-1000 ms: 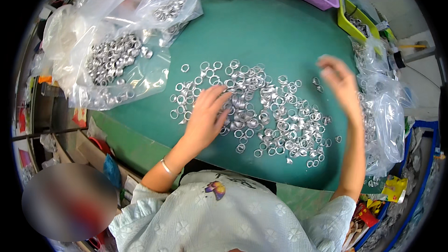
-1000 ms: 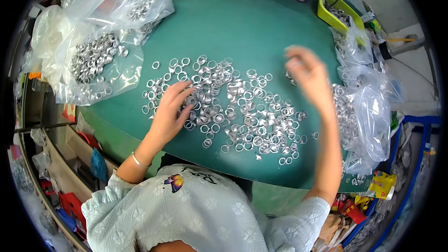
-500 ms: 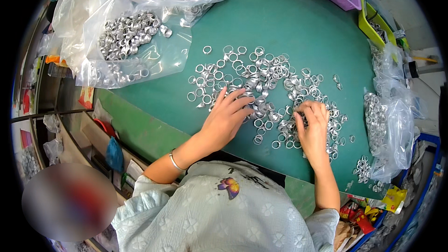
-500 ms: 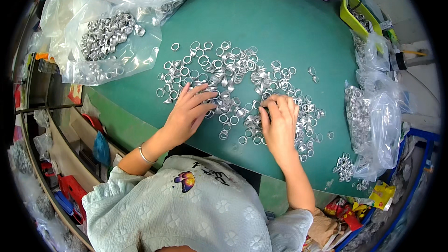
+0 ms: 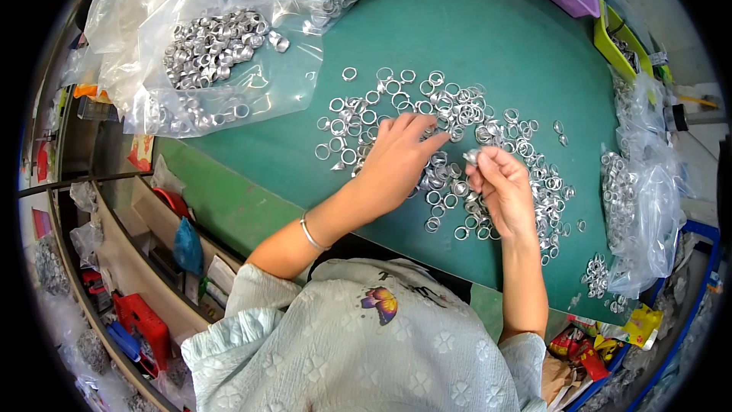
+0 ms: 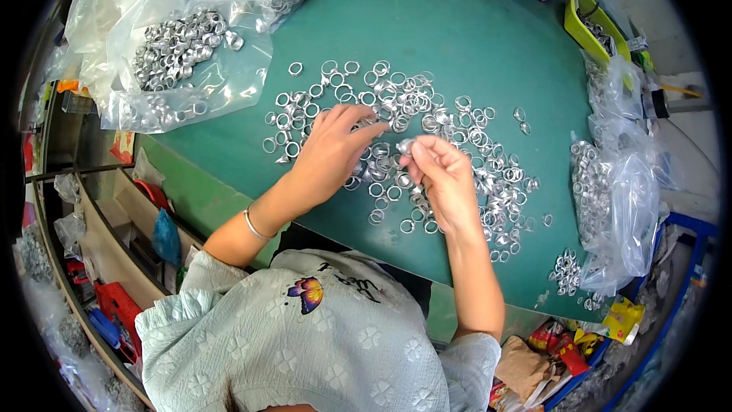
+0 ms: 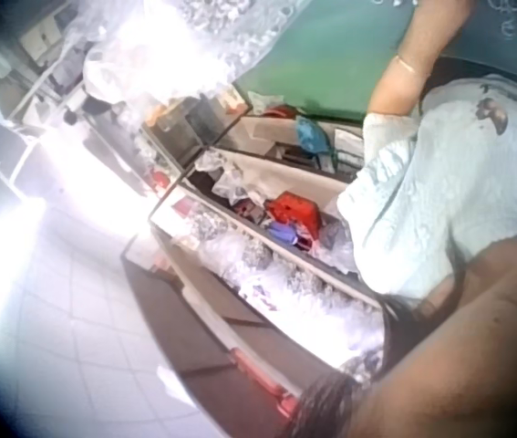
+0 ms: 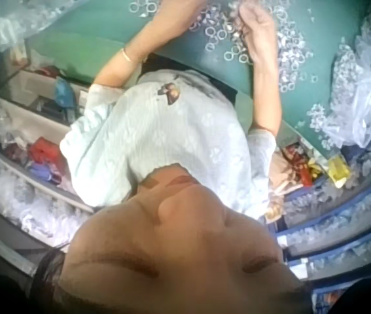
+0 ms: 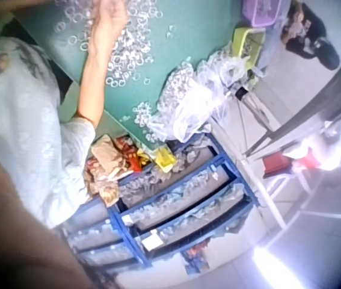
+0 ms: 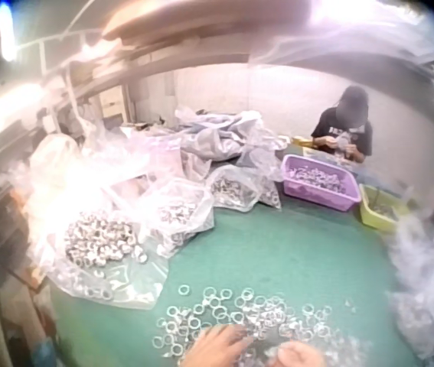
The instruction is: The person sorts small metal rings and buckles by hand on a green worktable, picking them from a central pile and organizing them into smaller groups.
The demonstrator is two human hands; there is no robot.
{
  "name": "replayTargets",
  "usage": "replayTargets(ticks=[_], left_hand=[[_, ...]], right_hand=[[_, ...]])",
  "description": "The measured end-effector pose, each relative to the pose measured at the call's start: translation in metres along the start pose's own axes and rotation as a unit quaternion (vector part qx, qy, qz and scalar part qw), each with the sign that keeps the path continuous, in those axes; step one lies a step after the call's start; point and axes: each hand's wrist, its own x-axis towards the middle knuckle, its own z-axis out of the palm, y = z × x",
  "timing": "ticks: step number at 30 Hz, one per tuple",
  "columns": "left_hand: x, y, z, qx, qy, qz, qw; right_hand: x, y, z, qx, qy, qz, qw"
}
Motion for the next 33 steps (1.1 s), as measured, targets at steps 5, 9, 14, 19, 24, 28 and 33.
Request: replayTargets(ticks=[5,9,14,19,24,28,33], left_hand=[[0.021,-0.011,0.004,0.041,-0.071,0.061,0.995],[0.025,-0.016,0.009,0.031,-0.058,0.056,0.996],[0.016,-0.003,0.005,-0.411,-0.040,-0.139,0.900],[-0.010,0.016,0.000,-0.781,-0.128,-0.292,0.536],[-0.018,0.029,-0.001,-0.797,-0.140,-0.297,0.506],[-0.017,0.034,-0.004,-0.785,-0.132,-0.289,0.531],[-0.021,0.037,-0.005,-0.729,-0.135,-0.301,0.600]], right_hand=[[-0.023,0.004,-0.001,0.233,-0.067,0.073,0.968],[-0.028,0.007,-0.002,0.238,-0.088,0.050,0.966],[-0.035,0.012,0.002,0.136,-0.029,-0.011,0.990],[-0.041,0.016,0.005,0.030,-0.013,-0.085,0.996],[-0.046,0.016,0.012,0.001,-0.001,-0.087,0.996],[-0.047,0.019,0.013,-0.003,-0.015,-0.096,0.995],[-0.050,0.020,0.017,-0.041,-0.021,-0.110,0.993]])
